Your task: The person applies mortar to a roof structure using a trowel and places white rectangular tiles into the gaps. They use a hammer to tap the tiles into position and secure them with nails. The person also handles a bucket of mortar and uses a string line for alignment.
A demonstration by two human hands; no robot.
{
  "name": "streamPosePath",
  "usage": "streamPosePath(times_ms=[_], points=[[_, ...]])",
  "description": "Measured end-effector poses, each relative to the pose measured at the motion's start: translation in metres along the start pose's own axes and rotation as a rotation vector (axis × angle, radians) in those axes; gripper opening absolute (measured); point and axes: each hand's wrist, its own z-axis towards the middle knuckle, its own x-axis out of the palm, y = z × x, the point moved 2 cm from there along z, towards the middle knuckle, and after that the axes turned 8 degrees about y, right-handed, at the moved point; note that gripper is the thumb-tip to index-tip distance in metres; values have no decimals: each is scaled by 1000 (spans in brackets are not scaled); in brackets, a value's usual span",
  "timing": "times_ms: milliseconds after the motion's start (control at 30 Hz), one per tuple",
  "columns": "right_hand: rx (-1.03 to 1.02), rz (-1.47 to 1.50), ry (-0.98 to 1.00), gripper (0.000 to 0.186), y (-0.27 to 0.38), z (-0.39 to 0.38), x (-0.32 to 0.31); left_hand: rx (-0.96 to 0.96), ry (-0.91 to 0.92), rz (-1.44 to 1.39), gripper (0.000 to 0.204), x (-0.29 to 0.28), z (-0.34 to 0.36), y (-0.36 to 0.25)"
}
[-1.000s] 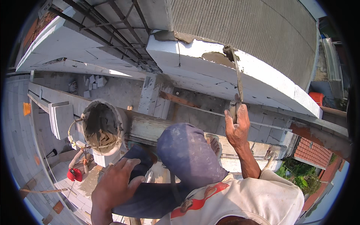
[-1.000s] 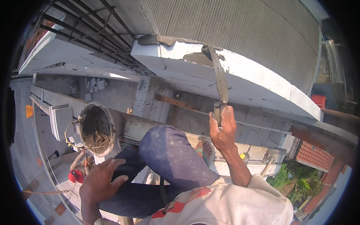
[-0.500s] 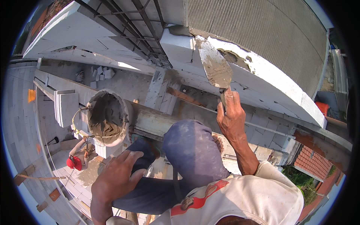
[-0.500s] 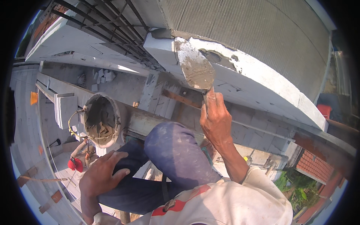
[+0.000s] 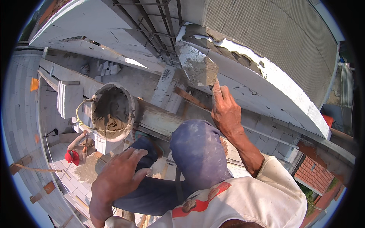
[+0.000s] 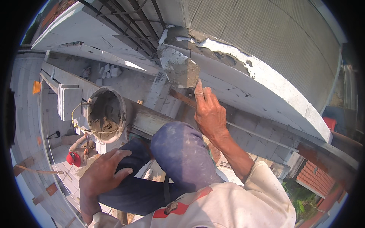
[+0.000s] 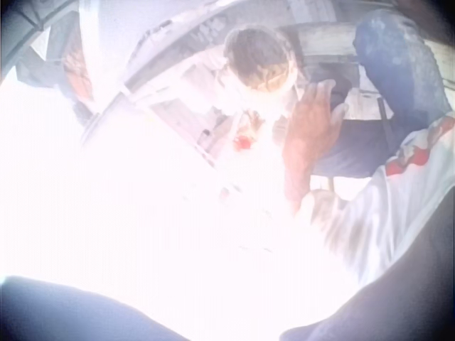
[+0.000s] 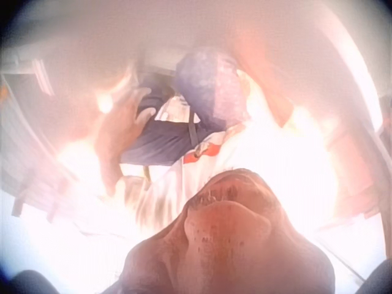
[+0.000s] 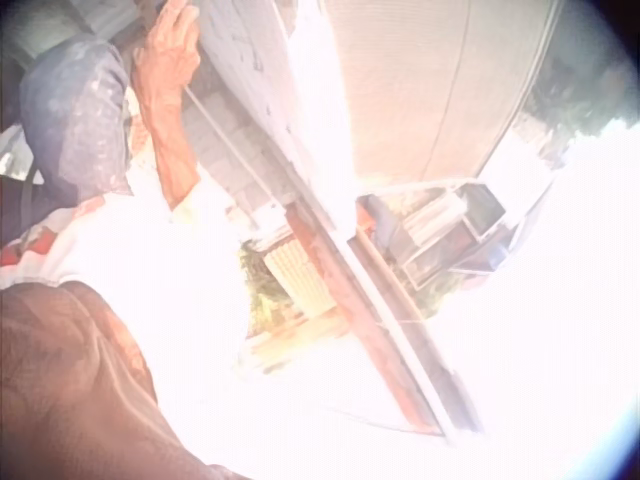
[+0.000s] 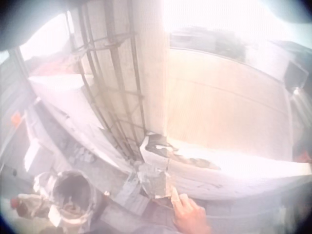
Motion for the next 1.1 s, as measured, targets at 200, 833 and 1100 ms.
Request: streamPosePath(times_ms=[200, 833, 1100], points=[[-287, 322, 303, 57, -8, 15, 14, -62, 39, -35, 51, 0, -15, 0], [-1158, -536, 488, 15, 311, 172, 191, 166, -37, -110, 39, 33, -19, 19], [-1330, -630, 706, 12, 318, 142, 162, 117, -66, -76, 36, 39, -19, 24]])
